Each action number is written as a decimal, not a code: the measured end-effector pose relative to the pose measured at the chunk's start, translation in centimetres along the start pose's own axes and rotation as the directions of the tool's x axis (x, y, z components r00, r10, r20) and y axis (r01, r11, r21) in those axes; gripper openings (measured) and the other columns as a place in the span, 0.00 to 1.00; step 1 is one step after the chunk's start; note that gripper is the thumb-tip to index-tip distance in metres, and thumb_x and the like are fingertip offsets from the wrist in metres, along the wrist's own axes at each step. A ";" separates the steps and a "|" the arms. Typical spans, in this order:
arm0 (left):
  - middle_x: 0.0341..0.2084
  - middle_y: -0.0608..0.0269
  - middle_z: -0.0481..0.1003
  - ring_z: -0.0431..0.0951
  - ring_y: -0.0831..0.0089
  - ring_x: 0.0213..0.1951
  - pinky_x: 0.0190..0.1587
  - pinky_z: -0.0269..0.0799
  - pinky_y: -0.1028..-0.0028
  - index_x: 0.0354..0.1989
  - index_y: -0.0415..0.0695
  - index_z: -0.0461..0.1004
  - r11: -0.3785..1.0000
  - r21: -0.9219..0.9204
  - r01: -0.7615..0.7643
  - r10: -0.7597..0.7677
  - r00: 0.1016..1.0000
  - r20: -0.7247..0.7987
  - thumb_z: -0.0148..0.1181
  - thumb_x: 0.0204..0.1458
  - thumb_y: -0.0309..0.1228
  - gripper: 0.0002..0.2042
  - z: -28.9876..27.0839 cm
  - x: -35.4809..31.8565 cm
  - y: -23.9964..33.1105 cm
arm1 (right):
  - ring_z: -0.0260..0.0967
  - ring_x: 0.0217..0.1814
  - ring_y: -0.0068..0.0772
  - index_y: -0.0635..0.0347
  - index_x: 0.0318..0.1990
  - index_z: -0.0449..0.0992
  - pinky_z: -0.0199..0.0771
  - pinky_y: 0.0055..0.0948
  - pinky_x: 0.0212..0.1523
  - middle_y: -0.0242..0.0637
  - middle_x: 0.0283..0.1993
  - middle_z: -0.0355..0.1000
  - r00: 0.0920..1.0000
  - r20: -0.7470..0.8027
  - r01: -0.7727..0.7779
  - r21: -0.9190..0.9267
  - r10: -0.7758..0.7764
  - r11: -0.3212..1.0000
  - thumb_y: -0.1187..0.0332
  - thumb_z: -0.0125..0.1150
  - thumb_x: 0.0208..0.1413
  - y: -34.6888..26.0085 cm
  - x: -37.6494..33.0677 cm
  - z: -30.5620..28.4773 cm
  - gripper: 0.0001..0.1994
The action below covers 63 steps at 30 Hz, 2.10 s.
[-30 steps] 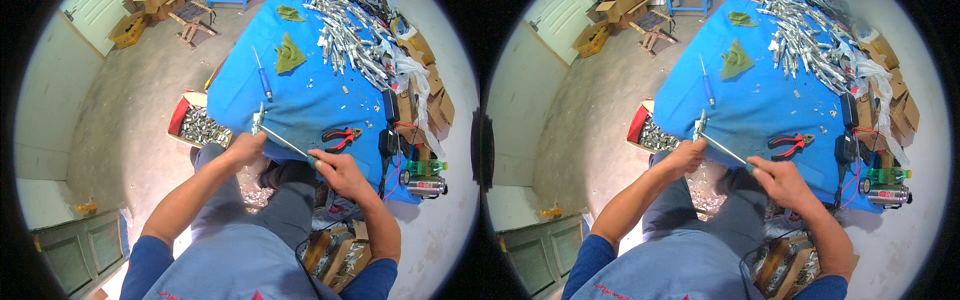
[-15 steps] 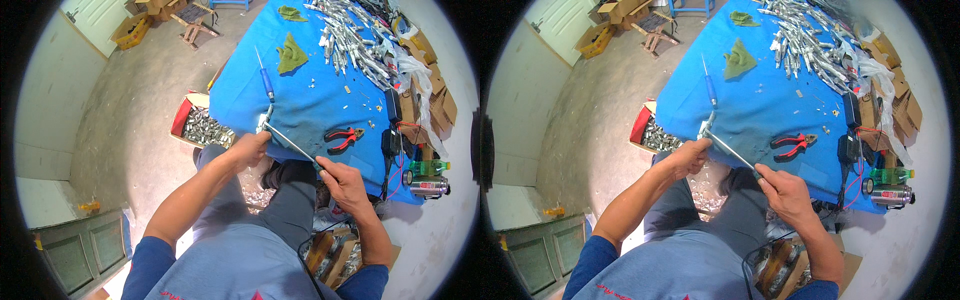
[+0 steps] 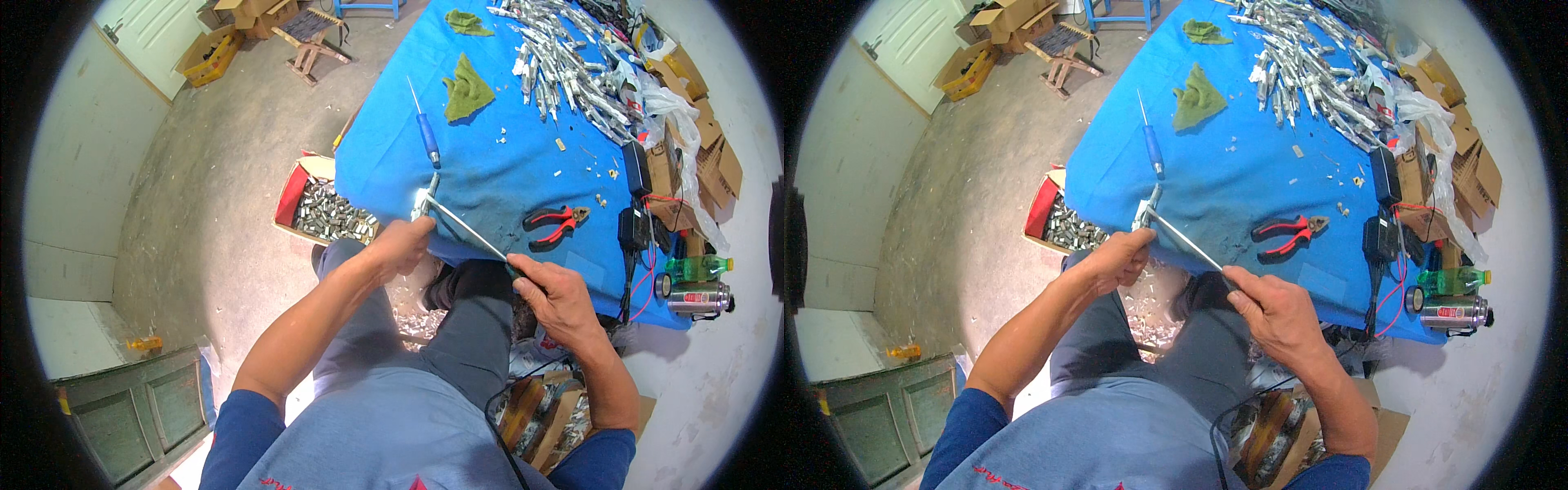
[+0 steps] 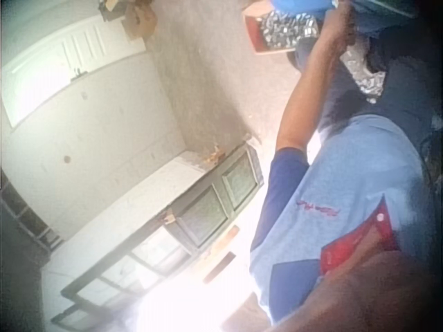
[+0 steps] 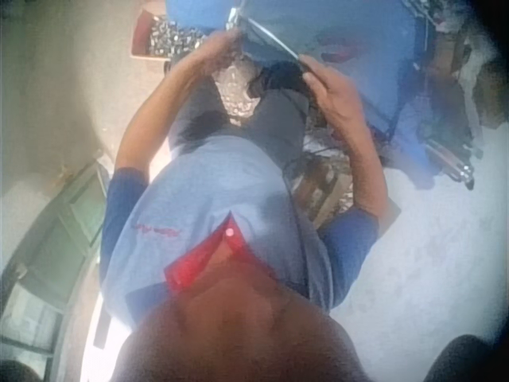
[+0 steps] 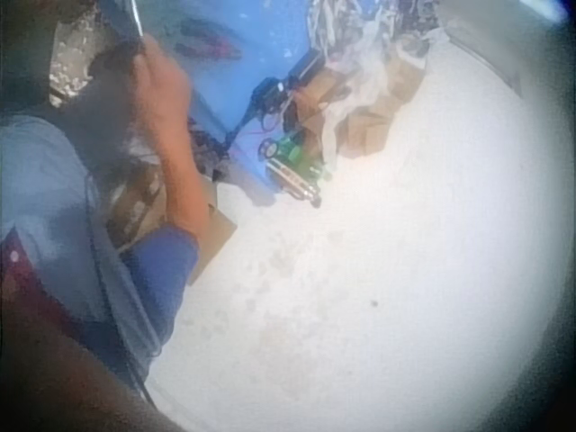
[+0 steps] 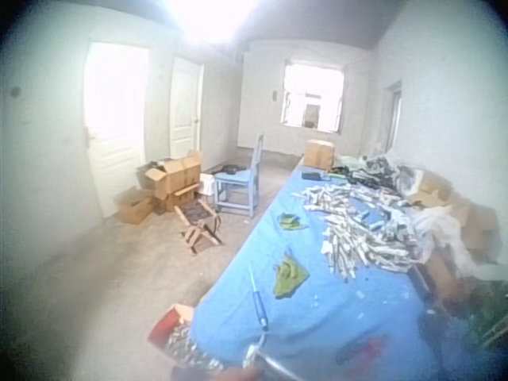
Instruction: The person uses a screwdriver and pliers to assemble and adjust a small metal fixture while sitting at a workshop table.
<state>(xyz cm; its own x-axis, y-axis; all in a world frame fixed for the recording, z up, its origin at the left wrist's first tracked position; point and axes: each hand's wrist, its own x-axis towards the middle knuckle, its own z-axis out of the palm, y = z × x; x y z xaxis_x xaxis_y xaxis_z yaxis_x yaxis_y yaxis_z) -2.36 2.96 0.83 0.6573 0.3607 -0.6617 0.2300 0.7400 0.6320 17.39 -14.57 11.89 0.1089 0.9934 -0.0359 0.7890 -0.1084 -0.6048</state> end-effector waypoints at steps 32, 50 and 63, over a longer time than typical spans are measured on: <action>0.11 0.78 0.49 0.46 0.83 0.11 0.14 0.37 0.76 0.15 0.56 0.54 0.999 0.028 -0.040 0.043 0.992 -0.121 0.49 0.57 0.47 0.21 1.5 -0.3 0.6 | 0.65 0.17 0.23 0.54 0.56 0.73 0.64 0.23 0.18 0.31 0.25 0.71 0.878 0.290 -0.474 0.639 0.380 0.606 0.62 0.54 0.63 1.6 -1.1 3.8 0.16; 0.11 0.80 0.49 0.45 0.84 0.12 0.15 0.37 0.77 0.14 0.57 0.53 0.999 0.044 0.024 -0.022 0.999 -0.049 0.49 0.59 0.47 0.21 0.4 -0.1 0.4 | 0.70 0.27 0.46 0.47 0.50 0.76 0.68 0.39 0.28 0.40 0.24 0.70 0.996 -0.036 0.074 -0.172 -0.082 0.982 0.65 0.62 0.54 0.7 1.1 -0.9 0.15; 0.11 0.80 0.49 0.44 0.85 0.12 0.14 0.37 0.78 0.14 0.57 0.53 0.999 0.015 0.036 -0.036 0.999 0.037 0.50 0.59 0.47 0.22 -0.6 0.4 0.3 | 0.72 0.30 0.46 0.52 0.49 0.76 0.69 0.38 0.30 0.43 0.28 0.73 0.992 0.055 0.124 -0.122 -0.118 0.985 0.66 0.61 0.55 1.4 2.8 -2.2 0.14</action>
<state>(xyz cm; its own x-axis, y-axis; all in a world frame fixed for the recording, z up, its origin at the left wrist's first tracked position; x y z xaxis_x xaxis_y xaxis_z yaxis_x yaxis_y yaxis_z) -2.47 3.67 0.50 0.6746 0.3124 -0.6688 0.2644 0.7437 0.6140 20.12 -12.00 12.67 -0.0183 0.9998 -0.0086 0.8640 0.0115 -0.5033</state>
